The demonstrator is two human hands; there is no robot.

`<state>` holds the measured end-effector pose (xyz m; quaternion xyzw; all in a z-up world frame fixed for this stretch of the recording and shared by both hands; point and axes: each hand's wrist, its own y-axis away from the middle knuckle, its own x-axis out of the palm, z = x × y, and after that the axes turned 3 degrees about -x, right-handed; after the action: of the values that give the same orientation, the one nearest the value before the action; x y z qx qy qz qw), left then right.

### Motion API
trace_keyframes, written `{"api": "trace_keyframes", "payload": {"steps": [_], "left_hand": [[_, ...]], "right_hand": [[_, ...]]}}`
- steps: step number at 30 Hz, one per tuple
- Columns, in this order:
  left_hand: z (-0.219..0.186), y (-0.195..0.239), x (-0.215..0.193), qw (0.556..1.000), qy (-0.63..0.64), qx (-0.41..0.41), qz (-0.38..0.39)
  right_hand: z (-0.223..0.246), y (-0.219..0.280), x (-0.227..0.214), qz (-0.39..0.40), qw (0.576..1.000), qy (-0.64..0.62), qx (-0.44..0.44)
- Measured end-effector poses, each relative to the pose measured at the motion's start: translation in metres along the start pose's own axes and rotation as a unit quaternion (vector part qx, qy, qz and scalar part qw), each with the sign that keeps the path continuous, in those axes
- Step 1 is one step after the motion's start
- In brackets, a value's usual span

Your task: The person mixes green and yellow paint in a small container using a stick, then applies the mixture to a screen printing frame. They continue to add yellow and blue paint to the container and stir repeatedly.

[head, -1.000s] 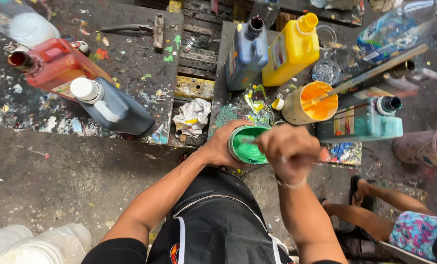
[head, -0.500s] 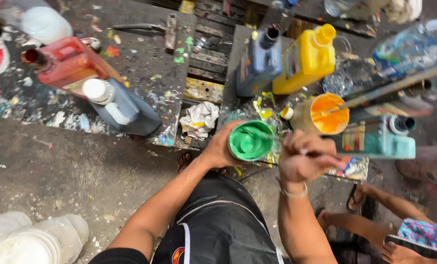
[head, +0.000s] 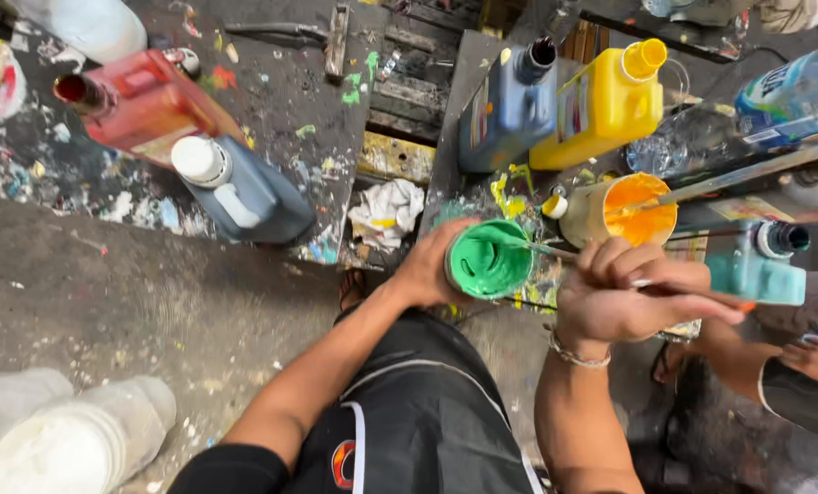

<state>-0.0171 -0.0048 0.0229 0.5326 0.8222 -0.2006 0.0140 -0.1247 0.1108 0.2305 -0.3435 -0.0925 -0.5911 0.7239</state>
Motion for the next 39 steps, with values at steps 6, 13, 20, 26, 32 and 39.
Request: {"api": "trace_keyframes", "payload": {"steps": [6, 13, 20, 26, 32, 39], "left_hand": [[-0.008, 0.004, 0.004, 0.998, 0.031, -0.005, -0.061], [-0.010, 0.004, 0.006, 0.997, 0.019, 0.013, -0.069], [-0.012, -0.001, 0.006, 0.996, 0.020, 0.029, -0.078], [-0.011, 0.003, 0.008, 0.995, 0.017, 0.042, -0.087], [-0.020, 0.007, 0.008, 0.995, 0.016, 0.040, -0.094], [-0.029, 0.001, 0.003, 0.993, 0.036, 0.049, -0.101]], "right_hand": [[0.001, 0.013, -0.009, 0.093, 0.995, -0.006, -0.022], [-0.007, 0.022, -0.020, 0.099, 0.993, -0.051, 0.035], [-0.001, 0.017, -0.017, 0.069, 0.998, 0.001, -0.004], [-0.015, 0.015, -0.033, 0.103, 0.970, 0.182, -0.124], [-0.033, 0.025, -0.040, 0.117, 0.992, -0.021, -0.049], [-0.022, 0.024, -0.013, 0.128, 0.986, 0.098, -0.039]]}}
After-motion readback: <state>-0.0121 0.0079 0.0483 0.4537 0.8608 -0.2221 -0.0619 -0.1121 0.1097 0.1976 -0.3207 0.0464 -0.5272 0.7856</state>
